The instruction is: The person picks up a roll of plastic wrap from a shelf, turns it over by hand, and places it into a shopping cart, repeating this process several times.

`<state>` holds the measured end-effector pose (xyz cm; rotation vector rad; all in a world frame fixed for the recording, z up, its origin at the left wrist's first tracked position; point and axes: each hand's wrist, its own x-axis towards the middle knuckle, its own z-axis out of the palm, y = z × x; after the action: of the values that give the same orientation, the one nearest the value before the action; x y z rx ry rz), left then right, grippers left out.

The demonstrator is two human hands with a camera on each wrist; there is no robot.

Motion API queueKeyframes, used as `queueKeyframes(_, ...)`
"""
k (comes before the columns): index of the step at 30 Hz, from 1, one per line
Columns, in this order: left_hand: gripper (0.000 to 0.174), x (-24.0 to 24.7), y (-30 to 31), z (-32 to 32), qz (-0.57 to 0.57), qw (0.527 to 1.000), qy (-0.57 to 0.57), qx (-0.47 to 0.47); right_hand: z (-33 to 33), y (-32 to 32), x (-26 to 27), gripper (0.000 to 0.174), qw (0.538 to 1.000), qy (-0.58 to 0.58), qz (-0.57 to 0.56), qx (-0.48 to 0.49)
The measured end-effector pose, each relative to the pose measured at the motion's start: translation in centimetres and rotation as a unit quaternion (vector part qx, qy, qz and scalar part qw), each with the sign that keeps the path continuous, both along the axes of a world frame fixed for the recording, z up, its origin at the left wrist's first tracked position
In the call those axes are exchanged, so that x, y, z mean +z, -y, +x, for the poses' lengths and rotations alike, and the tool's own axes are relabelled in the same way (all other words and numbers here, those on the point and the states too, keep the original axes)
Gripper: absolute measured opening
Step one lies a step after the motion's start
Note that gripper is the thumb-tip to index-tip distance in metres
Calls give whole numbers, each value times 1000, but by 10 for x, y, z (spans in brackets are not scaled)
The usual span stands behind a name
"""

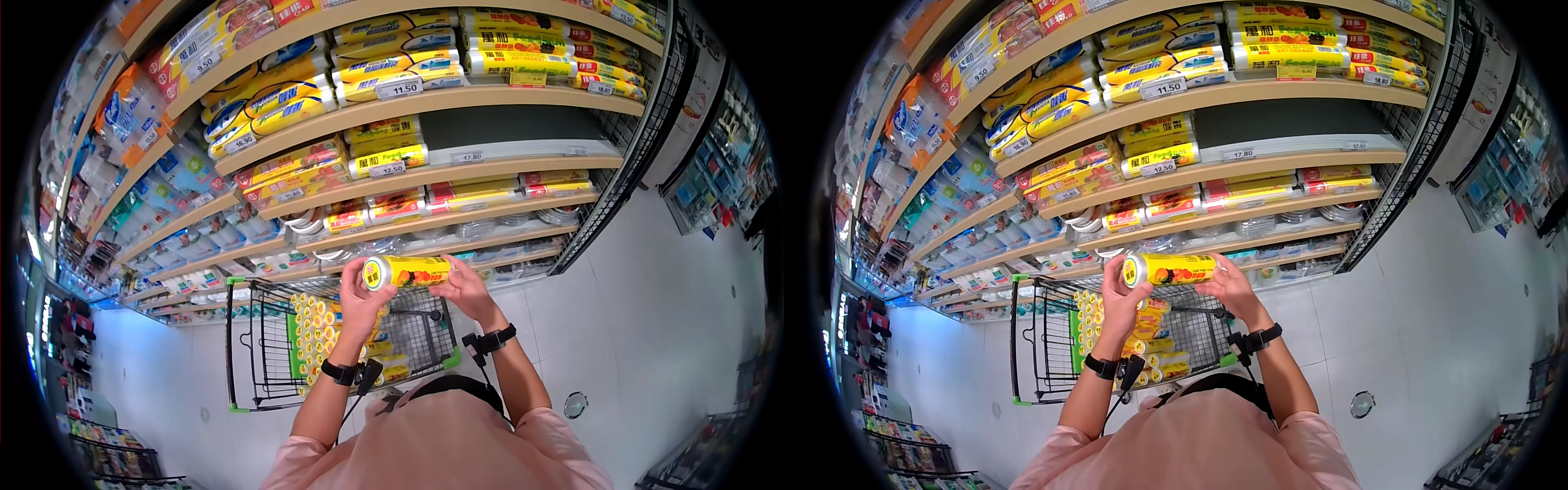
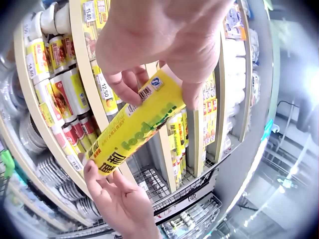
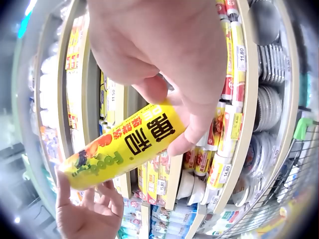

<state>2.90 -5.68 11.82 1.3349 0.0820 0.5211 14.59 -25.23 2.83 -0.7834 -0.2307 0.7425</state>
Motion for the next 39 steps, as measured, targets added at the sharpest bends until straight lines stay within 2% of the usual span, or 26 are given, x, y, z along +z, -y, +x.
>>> queueKeyframes(2,71,-1,4,1,25,999,18,-27,3,-3,2,43,999,-33,23,6)
queueKeyframes(4,73,1,12,0,30,997,25,-62,6,-5,7,41,996,-74,52,21)
queueKeyframes(6,73,2,19,-1,24,995,25,-89,7,-14,1,41,993,-91,75,-5)
queueKeyframes(13,70,21,29,-12,186,980,1,-73,11,-24,-4,44,983,-160,82,25)
queueKeyframes(16,71,10,21,-10,53,995,49,-67,17,-16,-5,44,980,-144,138,22)
queueKeyframes(17,68,11,17,-12,12,998,27,-54,18,-13,-5,43,982,-131,137,21)
queueKeyframes(19,59,-3,0,-5,-1,999,51,-3,14,-4,9,42,985,-105,136,16)
queueKeyframes(21,52,0,-5,-8,-122,992,5,13,10,1,20,40,990,-87,111,9)
queueKeyframes(22,43,1,-7,-10,-139,990,0,21,9,4,23,40,992,-69,102,7)
queueKeyframes(25,37,-6,-15,-9,-218,976,-9,15,4,8,35,43,997,-15,82,5)
queueKeyframes(26,32,-14,-19,-6,-214,977,-13,17,3,9,39,45,997,3,77,6)
queueKeyframes(29,34,-12,-20,-9,-255,966,-47,-3,3,12,46,58,996,71,53,12)
queueKeyframes(33,37,-3,-9,-10,-276,957,-91,-15,1,11,56,67,989,144,32,-19)
queueKeyframes(35,40,-17,-13,-6,-320,938,-125,-45,-2,9,58,70,983,180,2,-44)
queueKeyframes(39,50,-27,-13,-3,-400,875,-234,-143,-9,3,75,71,971,238,4,15)
